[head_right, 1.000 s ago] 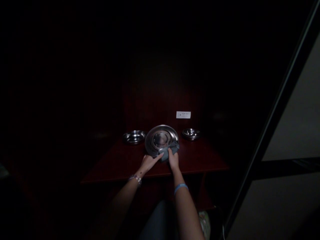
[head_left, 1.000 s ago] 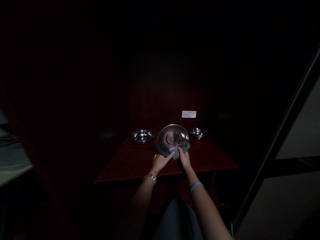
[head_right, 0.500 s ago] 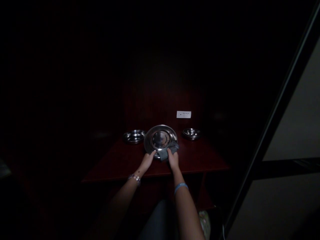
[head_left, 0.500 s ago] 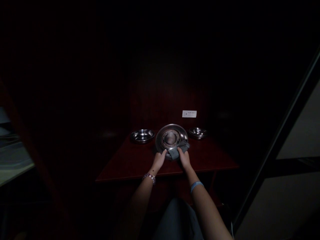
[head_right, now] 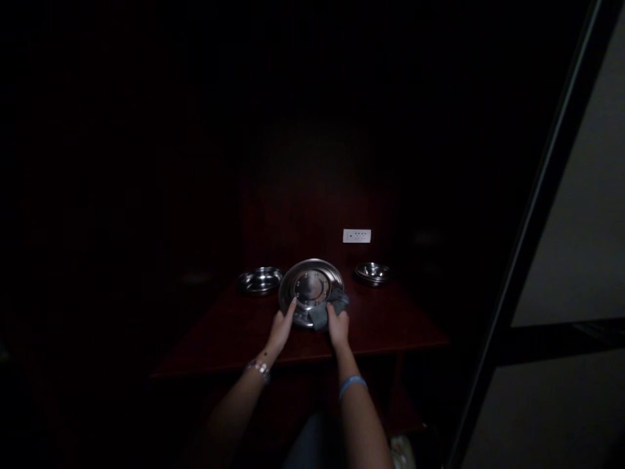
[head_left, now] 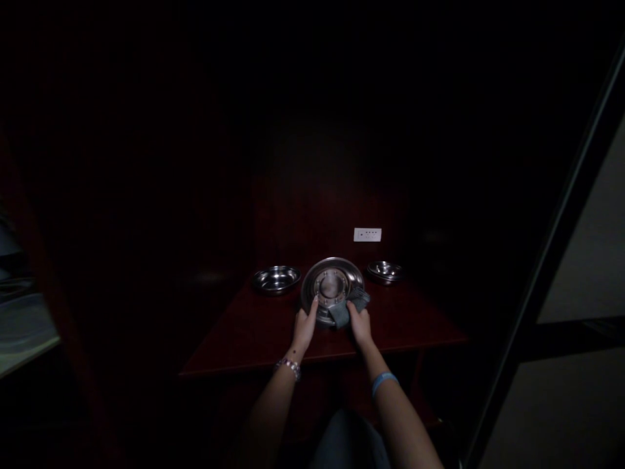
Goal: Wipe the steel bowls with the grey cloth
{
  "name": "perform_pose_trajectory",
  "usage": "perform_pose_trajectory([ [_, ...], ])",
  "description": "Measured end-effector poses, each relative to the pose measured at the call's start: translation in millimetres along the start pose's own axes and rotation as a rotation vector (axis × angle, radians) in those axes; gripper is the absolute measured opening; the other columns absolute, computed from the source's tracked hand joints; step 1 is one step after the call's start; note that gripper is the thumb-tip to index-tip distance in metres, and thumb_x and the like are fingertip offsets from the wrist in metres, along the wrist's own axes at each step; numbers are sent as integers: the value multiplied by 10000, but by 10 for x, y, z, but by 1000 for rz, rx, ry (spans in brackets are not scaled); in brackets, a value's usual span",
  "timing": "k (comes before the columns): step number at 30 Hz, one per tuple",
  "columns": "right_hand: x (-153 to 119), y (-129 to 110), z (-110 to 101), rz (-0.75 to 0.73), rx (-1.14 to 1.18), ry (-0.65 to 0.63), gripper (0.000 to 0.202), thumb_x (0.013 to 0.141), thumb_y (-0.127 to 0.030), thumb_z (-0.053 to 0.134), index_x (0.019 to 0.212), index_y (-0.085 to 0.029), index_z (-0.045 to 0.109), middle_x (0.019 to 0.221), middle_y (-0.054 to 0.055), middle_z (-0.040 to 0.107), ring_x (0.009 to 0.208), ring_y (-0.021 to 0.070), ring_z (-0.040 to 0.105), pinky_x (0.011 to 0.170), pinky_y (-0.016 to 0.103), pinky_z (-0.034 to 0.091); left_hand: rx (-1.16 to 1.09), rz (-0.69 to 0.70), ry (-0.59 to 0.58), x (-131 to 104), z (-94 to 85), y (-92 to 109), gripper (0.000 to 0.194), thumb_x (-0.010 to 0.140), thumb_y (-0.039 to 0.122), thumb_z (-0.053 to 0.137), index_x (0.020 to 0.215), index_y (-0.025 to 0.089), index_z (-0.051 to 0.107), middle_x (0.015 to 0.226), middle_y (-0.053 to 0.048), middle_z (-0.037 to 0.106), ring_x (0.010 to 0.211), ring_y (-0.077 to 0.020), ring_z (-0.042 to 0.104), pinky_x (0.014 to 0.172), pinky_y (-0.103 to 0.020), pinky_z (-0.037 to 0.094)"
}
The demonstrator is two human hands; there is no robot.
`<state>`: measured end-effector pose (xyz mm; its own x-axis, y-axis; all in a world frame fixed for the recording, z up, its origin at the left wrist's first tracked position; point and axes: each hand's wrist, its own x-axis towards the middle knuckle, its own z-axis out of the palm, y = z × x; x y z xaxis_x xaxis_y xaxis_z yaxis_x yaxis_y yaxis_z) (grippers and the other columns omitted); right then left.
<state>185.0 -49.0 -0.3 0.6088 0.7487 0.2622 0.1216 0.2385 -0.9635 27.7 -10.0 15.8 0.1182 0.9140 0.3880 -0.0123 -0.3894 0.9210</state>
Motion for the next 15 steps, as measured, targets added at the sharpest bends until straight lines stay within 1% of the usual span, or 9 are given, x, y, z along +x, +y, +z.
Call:
perform_pose_trajectory([
  [2,9,9,-5,17,13,4,416,755,-499,564,889,-140,725,935,102,753,907,248,702,794,302,523,30,7,-51,-31,15,32,502,863,503,541,1202,145,635,1229,-111,662,1169,-219,606,988,-308,451],
  [5,23,19,-8,18,25,6,455,765,-508,547,961,-135,718,967,101,750,935,243,699,803,301,524,218,-48,-131,-74,29,64,486,784,535,632,1116,185,691,1152,-99,703,1160,-254,611,970,-323,450],
  [7,25,12,-10,11,27,4,474,768,-516,542,986,-131,714,979,104,748,938,242,698,797,298,525,343,-69,-160,-92,32,62,502,743,555,665,1112,215,695,1151,-97,704,1181,-273,595,975,-332,434],
  [10,17,-15,-10,15,44,-9,476,758,-521,556,968,-124,715,978,111,747,927,244,698,782,292,526,405,-38,-190,-97,33,31,530,744,564,659,1177,259,661,1215,-86,675,1217,-259,569,994,-320,413],
  [15,-2,-46,-11,33,55,-3,462,742,-509,573,963,-128,714,987,107,744,949,248,690,809,299,518,414,-5,-215,-78,27,-29,490,798,548,600,1183,249,658,1259,-91,649,1243,-255,547,1017,-319,398],
])
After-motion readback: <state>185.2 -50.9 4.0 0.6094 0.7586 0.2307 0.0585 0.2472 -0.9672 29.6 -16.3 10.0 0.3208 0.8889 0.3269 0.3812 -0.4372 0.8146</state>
